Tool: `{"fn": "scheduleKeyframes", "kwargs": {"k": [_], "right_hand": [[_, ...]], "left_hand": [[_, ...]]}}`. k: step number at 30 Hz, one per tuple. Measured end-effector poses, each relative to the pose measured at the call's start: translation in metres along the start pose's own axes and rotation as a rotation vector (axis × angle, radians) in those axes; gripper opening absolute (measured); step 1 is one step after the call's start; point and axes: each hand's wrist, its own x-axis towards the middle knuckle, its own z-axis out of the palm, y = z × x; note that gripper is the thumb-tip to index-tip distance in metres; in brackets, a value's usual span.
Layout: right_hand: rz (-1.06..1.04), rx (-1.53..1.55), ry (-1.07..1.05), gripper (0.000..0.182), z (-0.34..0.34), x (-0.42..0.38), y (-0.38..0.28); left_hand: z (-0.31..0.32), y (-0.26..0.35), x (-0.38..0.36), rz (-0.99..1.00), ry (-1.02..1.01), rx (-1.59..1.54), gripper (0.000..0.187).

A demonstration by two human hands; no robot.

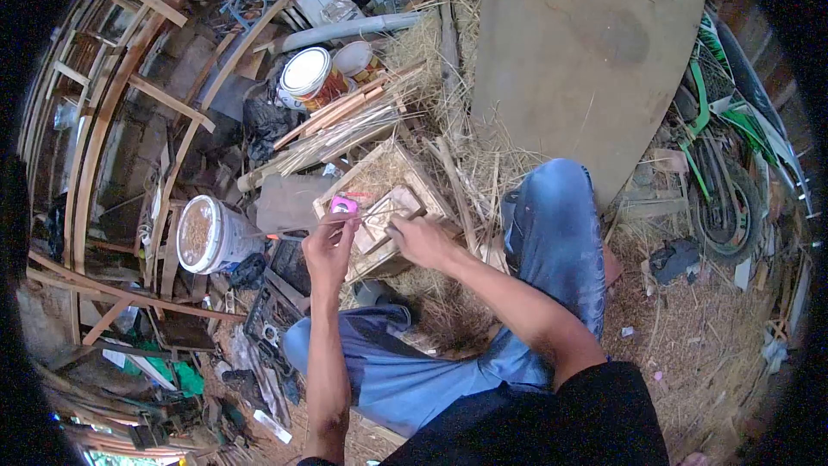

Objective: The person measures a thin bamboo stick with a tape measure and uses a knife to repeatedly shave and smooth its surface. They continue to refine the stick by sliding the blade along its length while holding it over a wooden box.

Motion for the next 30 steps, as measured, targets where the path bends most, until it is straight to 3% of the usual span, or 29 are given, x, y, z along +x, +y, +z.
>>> {"fn": "scheduleKeyframes", "kwargs": {"k": [2,3,8,10,14,17,18,20,25,28,30], "right_hand": [[0.271,0.117,-0.138,0.026,-0.004,-0.003,0.013],[0.345,0.015,-0.084,0.028,0.008,-0.003,0.044],[0.325,-0.154,-0.071,0.031,0.024,-0.006,0.079],[0.369,-0.011,-0.067,0.030,0.016,-0.007,0.058],[0.274,0.203,-0.159,0.030,-0.004,0.002,-0.006],[0.158,0.138,-0.181,0.025,-0.004,0.005,-0.005],[0.159,0.141,-0.184,0.025,0.003,0.001,0.015],[0.106,-0.071,0.032,0.026,0.025,-0.006,0.072],[0.185,0.037,0.039,0.027,0.023,-0.005,0.046],[0.279,0.108,-0.140,0.028,0.000,0.000,-0.001],[0.001,-0.064,-0.004,0.029,0.003,0.001,-0.006]], "left_hand": [[-0.001,0.002,0.000,0.005,-0.016,0.029,0.011],[0.000,0.000,0.000,0.004,-0.013,0.028,0.011],[0.002,0.005,0.006,0.028,-0.018,-0.016,0.012],[0.002,0.008,0.007,0.022,-0.019,-0.018,0.012],[0.003,0.001,0.005,0.026,-0.027,-0.024,0.012],[0.000,0.006,0.003,0.018,-0.036,0.012,0.012],[-0.001,0.009,0.003,0.011,-0.038,0.042,0.012],[-0.001,0.003,0.004,0.032,-0.026,0.002,0.012],[0.000,-0.003,0.005,0.005,0.014,0.014,0.011],[0.003,-0.007,0.007,0.014,0.033,-0.053,0.011],[0.003,-0.004,0.006,0.030,0.011,-0.031,0.012]]}}
